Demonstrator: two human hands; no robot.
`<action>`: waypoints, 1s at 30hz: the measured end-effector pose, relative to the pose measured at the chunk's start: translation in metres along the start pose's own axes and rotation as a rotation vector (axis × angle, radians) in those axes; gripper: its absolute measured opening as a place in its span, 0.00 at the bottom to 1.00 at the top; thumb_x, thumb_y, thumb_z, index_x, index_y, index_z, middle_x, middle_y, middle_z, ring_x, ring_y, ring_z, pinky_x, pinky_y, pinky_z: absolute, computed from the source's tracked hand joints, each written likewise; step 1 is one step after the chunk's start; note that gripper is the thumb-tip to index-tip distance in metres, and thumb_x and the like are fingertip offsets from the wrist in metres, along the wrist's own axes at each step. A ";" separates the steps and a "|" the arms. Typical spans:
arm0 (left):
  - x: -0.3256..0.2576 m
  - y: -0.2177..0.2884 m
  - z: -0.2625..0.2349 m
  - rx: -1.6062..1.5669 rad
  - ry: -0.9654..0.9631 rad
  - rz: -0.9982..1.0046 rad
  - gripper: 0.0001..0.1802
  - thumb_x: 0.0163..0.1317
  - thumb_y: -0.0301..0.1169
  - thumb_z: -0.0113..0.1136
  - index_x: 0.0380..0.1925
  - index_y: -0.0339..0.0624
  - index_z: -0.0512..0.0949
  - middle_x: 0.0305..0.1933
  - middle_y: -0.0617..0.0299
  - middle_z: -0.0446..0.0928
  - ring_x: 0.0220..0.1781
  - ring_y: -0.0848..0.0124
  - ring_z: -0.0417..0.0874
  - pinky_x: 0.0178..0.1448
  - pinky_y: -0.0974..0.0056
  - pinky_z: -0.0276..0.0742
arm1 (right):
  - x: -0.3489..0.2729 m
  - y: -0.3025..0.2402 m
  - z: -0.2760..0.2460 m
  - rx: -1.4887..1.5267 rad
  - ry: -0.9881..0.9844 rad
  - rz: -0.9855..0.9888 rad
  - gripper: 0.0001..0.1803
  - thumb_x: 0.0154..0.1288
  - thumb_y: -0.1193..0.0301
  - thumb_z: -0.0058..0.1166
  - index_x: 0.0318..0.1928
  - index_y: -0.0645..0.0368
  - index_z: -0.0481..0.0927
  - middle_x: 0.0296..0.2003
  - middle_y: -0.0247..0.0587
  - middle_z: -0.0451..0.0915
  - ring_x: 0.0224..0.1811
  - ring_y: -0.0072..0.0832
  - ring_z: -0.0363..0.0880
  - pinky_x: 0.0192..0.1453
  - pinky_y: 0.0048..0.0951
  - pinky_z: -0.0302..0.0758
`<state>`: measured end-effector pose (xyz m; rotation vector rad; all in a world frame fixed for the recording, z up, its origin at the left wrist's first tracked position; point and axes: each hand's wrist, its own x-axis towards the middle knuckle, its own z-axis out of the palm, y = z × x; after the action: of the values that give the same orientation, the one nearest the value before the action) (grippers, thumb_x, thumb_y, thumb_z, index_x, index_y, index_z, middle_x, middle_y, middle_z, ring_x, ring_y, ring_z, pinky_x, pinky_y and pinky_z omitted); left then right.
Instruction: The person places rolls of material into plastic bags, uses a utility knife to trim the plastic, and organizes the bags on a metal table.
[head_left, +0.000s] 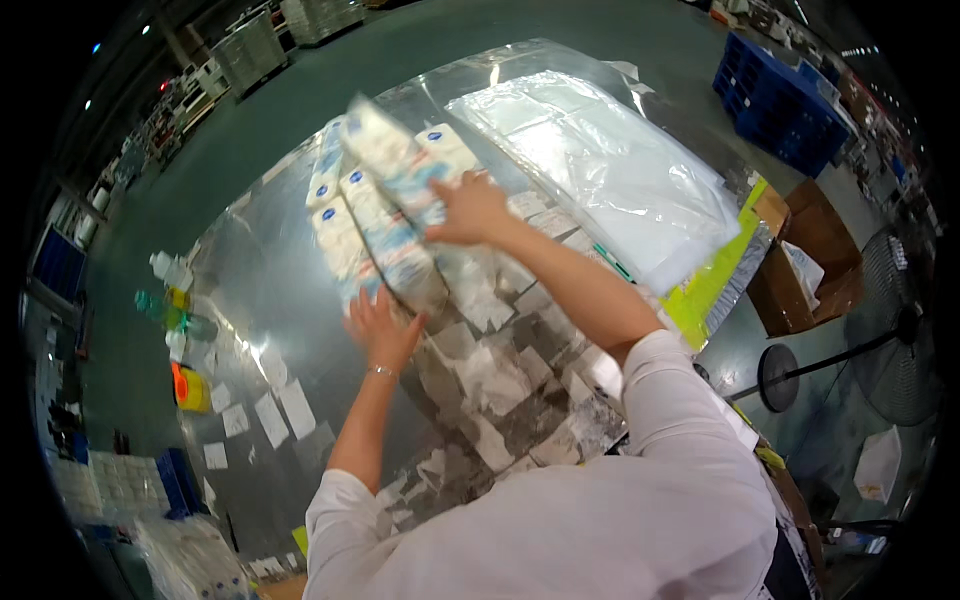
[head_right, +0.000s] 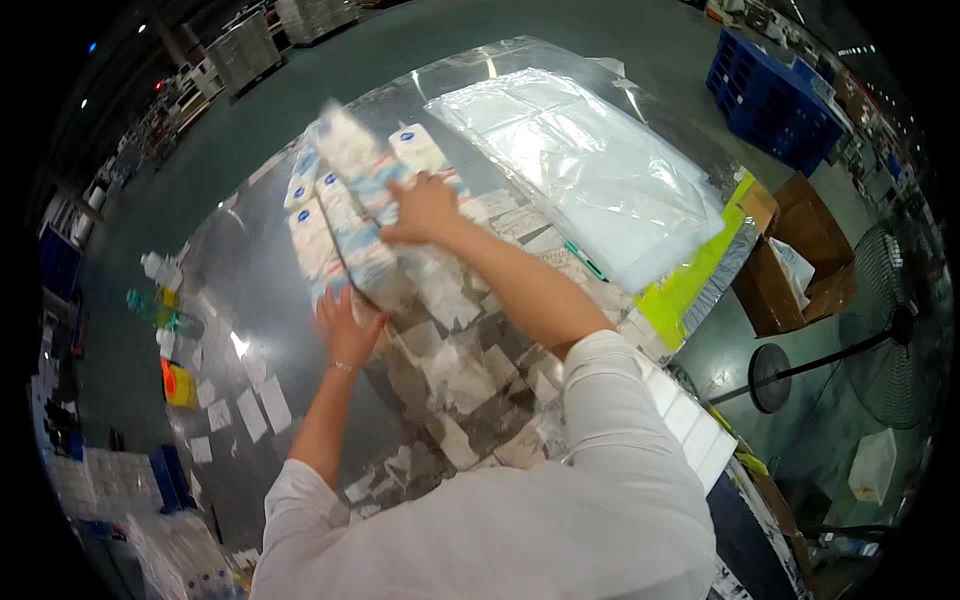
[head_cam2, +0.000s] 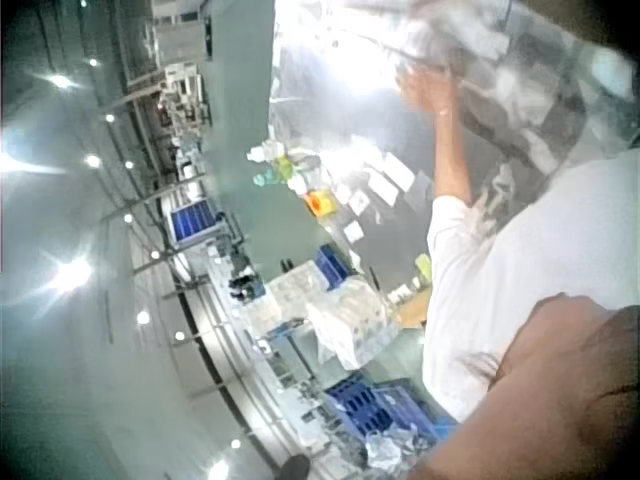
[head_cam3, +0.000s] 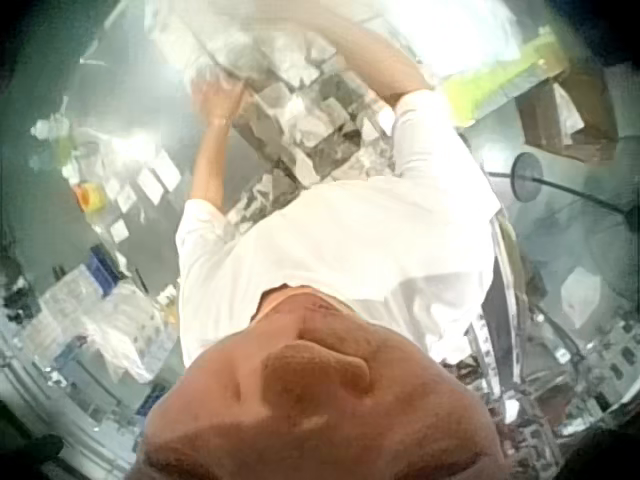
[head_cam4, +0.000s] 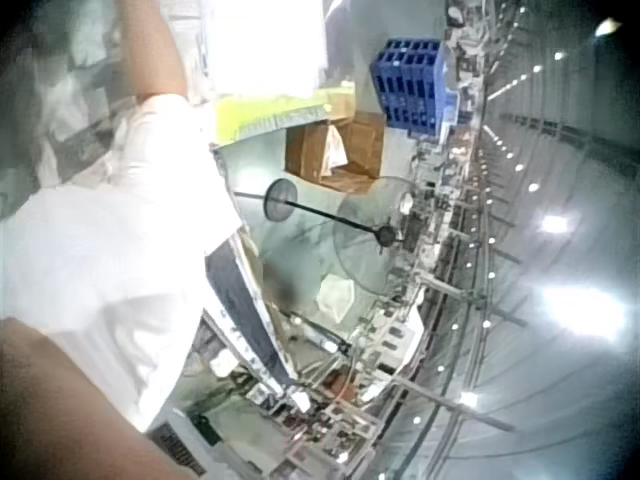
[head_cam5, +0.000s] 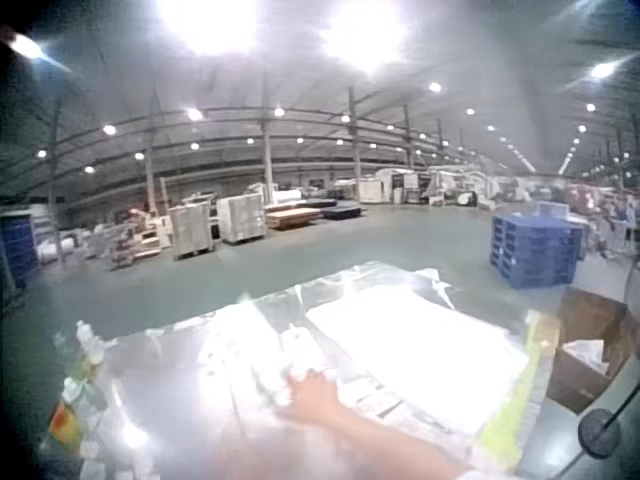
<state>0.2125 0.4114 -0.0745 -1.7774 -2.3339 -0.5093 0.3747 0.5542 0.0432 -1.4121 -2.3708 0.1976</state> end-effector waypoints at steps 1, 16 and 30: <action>-0.001 -0.007 0.009 0.150 -0.059 -0.051 0.41 0.43 0.55 0.60 0.55 0.46 0.63 0.63 0.51 0.56 0.64 0.53 0.54 0.62 0.50 0.52 | 0.009 0.002 0.015 0.006 -0.043 -0.001 0.44 0.38 0.44 0.55 0.60 0.43 0.61 0.47 0.55 0.68 0.50 0.48 0.69 0.51 0.44 0.68; 0.063 -0.041 0.030 0.116 -0.012 0.247 0.44 0.32 0.50 0.68 0.48 0.34 0.68 0.56 0.45 0.65 0.59 0.48 0.62 0.59 0.52 0.61 | -0.037 0.407 0.074 -0.168 -0.169 0.723 0.41 0.43 0.48 0.58 0.56 0.55 0.65 0.59 0.48 0.59 0.62 0.39 0.58 0.62 0.47 0.53; 0.005 0.005 0.002 -0.381 0.216 0.150 0.34 0.49 0.38 0.60 0.54 0.36 0.62 0.56 0.48 0.63 0.59 0.53 0.61 0.60 0.56 0.57 | -0.054 0.283 -0.139 0.863 1.062 0.264 0.13 0.64 0.66 0.41 0.30 0.61 0.75 0.20 0.30 0.73 0.21 0.17 0.68 0.25 0.20 0.64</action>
<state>0.2159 0.4176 -0.0735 -1.9153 -2.0395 -1.1203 0.6824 0.6357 0.0720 -0.9793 -1.0193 0.3629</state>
